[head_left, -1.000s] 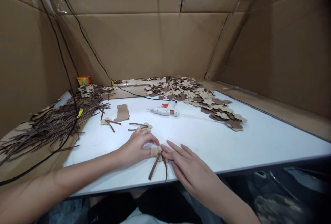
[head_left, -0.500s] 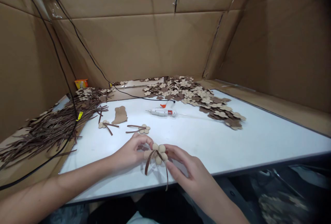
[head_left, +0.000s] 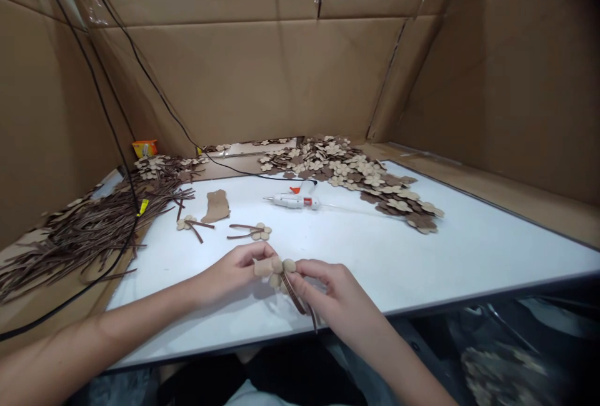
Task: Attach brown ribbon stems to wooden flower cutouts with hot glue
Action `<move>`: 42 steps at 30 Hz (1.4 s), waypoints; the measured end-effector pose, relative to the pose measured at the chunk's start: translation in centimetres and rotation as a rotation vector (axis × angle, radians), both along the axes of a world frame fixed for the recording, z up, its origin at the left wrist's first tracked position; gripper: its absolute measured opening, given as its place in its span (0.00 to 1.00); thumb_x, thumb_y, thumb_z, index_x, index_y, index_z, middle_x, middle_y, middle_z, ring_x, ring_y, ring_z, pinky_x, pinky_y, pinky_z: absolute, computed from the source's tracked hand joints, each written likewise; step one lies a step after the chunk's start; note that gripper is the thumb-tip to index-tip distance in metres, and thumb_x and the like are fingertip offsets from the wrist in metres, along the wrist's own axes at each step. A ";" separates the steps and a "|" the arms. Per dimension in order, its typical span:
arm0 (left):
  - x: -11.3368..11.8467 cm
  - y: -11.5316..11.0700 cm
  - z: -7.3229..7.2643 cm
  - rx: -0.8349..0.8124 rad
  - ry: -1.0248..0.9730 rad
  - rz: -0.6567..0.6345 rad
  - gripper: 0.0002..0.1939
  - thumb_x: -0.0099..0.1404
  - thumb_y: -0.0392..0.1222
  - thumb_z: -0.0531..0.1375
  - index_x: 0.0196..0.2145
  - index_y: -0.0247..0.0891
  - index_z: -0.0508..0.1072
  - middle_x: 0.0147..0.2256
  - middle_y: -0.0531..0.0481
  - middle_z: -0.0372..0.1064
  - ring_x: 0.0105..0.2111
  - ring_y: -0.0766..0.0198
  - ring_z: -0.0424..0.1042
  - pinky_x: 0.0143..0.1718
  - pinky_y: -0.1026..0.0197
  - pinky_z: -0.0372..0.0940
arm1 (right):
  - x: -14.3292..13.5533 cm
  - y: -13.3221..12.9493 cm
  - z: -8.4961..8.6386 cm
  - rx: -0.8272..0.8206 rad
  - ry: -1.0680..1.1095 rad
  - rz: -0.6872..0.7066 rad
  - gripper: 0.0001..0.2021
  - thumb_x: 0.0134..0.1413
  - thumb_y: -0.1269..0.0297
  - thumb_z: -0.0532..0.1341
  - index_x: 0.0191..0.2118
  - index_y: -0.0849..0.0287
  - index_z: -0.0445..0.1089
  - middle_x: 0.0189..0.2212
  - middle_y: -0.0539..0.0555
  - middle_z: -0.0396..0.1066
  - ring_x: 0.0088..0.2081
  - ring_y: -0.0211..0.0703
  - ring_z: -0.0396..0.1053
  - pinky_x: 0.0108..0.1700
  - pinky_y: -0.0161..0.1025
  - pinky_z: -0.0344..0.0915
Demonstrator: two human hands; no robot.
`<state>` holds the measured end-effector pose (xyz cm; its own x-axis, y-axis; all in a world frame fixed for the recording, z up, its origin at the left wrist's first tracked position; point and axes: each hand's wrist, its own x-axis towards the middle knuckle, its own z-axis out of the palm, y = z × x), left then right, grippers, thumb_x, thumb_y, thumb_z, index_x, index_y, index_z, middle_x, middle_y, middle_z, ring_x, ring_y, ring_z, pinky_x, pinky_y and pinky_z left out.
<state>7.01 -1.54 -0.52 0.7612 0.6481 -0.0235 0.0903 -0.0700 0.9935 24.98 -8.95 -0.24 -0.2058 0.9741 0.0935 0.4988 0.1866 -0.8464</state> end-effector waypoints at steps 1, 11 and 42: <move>0.1 -0.1 -0.1 0.007 0.006 -0.006 0.13 0.62 0.49 0.57 0.32 0.35 0.66 0.29 0.53 0.64 0.31 0.67 0.62 0.33 0.66 0.56 | -0.1 0.0 -0.1 0.011 -0.019 -0.001 0.17 0.59 0.58 0.49 0.24 0.60 0.65 0.20 0.48 0.62 0.25 0.36 0.60 0.27 0.31 0.55; 0.0 -0.5 0.0 -0.075 -0.009 -0.083 0.14 0.62 0.50 0.57 0.31 0.35 0.64 0.30 0.52 0.64 0.33 0.65 0.64 0.36 0.64 0.58 | -0.5 0.5 0.5 0.050 -0.180 -0.006 0.14 0.54 0.63 0.52 0.20 0.59 0.63 0.19 0.47 0.63 0.24 0.35 0.59 0.26 0.31 0.53; 0.2 -0.7 -0.6 0.025 -0.051 0.049 0.13 0.62 0.47 0.57 0.29 0.32 0.67 0.27 0.51 0.64 0.29 0.66 0.62 0.31 0.64 0.55 | -0.2 -0.6 -1.3 0.094 -0.030 -0.038 0.20 0.62 0.55 0.46 0.25 0.58 0.64 0.23 0.48 0.67 0.27 0.36 0.65 0.32 0.32 0.56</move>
